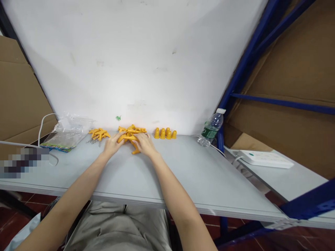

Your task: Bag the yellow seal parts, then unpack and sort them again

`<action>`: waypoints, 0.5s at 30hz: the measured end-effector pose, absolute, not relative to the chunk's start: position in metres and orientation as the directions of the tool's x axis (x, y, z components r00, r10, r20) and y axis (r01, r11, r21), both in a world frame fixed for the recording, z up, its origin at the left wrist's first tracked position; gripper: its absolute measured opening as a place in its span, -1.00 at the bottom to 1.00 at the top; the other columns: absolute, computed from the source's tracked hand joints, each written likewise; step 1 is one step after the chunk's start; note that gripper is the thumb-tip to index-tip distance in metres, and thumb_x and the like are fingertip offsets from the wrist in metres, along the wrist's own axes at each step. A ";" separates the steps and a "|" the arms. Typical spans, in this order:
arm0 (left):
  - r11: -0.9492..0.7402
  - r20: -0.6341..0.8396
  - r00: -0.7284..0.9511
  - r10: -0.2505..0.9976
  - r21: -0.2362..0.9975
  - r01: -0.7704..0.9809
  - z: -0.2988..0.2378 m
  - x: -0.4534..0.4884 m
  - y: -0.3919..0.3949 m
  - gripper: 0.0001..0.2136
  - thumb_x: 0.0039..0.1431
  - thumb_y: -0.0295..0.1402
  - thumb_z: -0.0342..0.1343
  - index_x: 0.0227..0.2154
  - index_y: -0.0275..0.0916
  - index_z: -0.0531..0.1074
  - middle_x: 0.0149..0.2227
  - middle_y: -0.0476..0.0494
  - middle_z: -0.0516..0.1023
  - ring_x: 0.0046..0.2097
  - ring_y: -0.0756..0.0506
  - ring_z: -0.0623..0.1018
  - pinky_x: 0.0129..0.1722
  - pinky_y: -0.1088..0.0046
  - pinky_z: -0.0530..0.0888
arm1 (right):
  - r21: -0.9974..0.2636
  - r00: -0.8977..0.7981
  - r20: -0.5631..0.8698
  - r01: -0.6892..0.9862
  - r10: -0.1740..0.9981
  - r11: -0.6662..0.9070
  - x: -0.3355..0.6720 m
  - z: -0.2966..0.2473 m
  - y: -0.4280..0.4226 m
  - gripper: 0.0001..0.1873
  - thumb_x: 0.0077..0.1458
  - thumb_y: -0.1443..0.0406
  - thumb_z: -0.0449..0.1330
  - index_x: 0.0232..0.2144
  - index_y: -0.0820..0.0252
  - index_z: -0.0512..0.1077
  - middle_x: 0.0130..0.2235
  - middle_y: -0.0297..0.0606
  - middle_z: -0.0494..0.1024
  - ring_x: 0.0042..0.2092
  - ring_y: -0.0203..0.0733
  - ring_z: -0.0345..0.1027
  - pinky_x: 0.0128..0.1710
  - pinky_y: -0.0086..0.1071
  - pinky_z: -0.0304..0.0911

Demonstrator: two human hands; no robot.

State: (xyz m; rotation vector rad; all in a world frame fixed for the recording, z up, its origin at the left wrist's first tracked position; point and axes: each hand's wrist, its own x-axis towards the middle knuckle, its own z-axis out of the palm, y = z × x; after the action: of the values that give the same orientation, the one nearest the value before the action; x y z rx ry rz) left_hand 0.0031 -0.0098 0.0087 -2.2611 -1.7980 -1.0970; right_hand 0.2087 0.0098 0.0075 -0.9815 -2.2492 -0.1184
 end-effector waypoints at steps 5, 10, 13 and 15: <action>-0.381 0.587 0.111 0.802 0.359 0.852 0.005 0.003 -0.008 -0.62 0.22 -0.38 0.03 0.11 -0.12 0.40 0.05 -0.10 0.54 0.02 -0.12 0.53 0.02 0.41 0.42 | -0.149 -0.479 0.571 0.737 0.666 0.659 0.206 0.009 0.009 -0.70 0.29 0.23 -0.01 -0.04 0.17 0.43 -0.08 -0.03 0.56 0.01 0.02 0.36 0.13 -0.02 0.01; -0.354 0.559 0.082 0.825 0.399 0.845 0.003 0.003 -0.007 -0.62 0.19 -0.35 0.07 0.08 -0.12 0.41 0.04 -0.09 0.55 0.00 -0.13 0.55 0.00 0.42 0.43 | -0.089 -0.472 0.606 0.760 0.641 0.644 0.204 0.012 0.008 -0.78 0.24 0.29 0.07 -0.10 0.13 0.44 -0.13 -0.08 0.57 -0.03 0.03 0.37 0.15 0.03 -0.06; -0.333 0.555 0.040 0.831 0.439 0.835 0.002 0.004 -0.007 -0.62 0.15 -0.35 0.11 0.05 -0.13 0.43 -0.02 -0.10 0.58 -0.04 -0.15 0.57 -0.04 0.41 0.43 | -0.043 -0.465 0.631 0.778 0.621 0.627 0.203 0.014 0.005 -0.81 0.21 0.34 0.11 -0.13 0.11 0.43 -0.11 -0.13 0.56 -0.03 0.00 0.36 0.18 0.03 -0.11; -0.350 0.560 0.022 0.828 0.487 0.800 0.001 0.005 -0.005 -0.63 0.11 -0.35 0.13 0.02 -0.12 0.44 -0.07 -0.09 0.60 -0.11 -0.14 0.58 -0.08 0.40 0.44 | -0.021 -0.456 0.647 0.791 0.611 0.612 0.203 0.014 0.005 -0.82 0.21 0.36 0.10 -0.15 0.10 0.43 -0.09 -0.14 0.54 -0.02 -0.02 0.35 0.19 0.02 -0.13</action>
State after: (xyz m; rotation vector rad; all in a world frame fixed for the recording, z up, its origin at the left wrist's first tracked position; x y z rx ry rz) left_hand 0.0045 -0.0051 0.0011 -2.2701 -1.8103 -1.2885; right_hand 0.2027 0.0045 0.0138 -1.0990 -2.2181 -0.3773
